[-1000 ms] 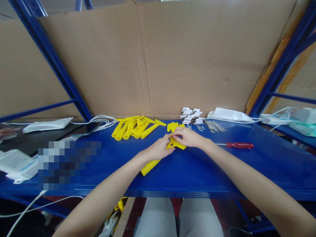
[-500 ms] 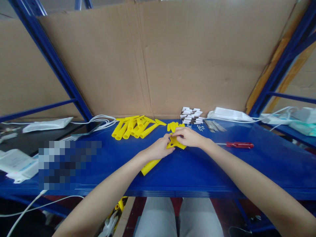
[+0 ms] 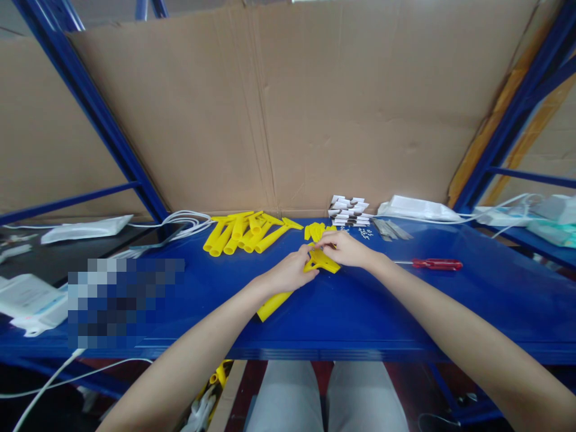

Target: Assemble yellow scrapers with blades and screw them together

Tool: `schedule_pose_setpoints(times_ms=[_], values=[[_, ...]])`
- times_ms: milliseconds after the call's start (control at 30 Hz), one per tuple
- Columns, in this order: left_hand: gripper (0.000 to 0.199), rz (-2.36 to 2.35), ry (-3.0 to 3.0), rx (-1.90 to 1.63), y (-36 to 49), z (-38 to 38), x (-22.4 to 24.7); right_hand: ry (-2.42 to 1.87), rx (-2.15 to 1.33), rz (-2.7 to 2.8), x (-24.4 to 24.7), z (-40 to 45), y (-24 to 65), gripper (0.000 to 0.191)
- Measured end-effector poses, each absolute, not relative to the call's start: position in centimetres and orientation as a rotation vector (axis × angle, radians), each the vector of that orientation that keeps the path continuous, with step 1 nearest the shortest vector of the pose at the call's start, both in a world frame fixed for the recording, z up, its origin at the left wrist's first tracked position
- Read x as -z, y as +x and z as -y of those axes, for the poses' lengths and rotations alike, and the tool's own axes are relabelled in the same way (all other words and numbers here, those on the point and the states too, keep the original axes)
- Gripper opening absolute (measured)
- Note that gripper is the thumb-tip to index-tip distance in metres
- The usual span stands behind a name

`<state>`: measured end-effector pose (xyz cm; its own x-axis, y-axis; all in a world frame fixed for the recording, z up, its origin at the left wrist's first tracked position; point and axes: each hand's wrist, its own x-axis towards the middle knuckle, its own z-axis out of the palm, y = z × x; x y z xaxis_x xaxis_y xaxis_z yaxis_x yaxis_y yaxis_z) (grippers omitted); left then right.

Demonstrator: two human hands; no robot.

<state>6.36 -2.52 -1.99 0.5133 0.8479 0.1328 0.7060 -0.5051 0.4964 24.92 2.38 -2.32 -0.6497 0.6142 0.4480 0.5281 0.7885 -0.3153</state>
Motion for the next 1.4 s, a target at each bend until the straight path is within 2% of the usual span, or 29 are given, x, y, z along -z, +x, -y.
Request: schedule_pose_setpoints(times_ms=[400, 733, 1267, 1400], values=[[0.026, -1.285, 2.373, -0.491, 6.3, 2.5, 2.0, -0.854, -0.08, 2.536, 1.9, -1.7, 24.8, 0.035], [0.024, -1.386, 2.442, -0.526, 6.4, 2.3, 2.8, -1.174, 0.186, 2.629, 1.2, 0.7, 22.6, 0.028], [0.031, -1.421, 2.443, -0.514, 6.3, 2.5, 2.3, -1.233, 0.127, 2.569, 1.3, 1.0, 22.2, 0.03], [0.027, -1.427, 2.475, -0.513, 6.3, 2.5, 2.3, -1.198, 0.145, 2.55, 1.4, 0.8, 22.4, 0.03]])
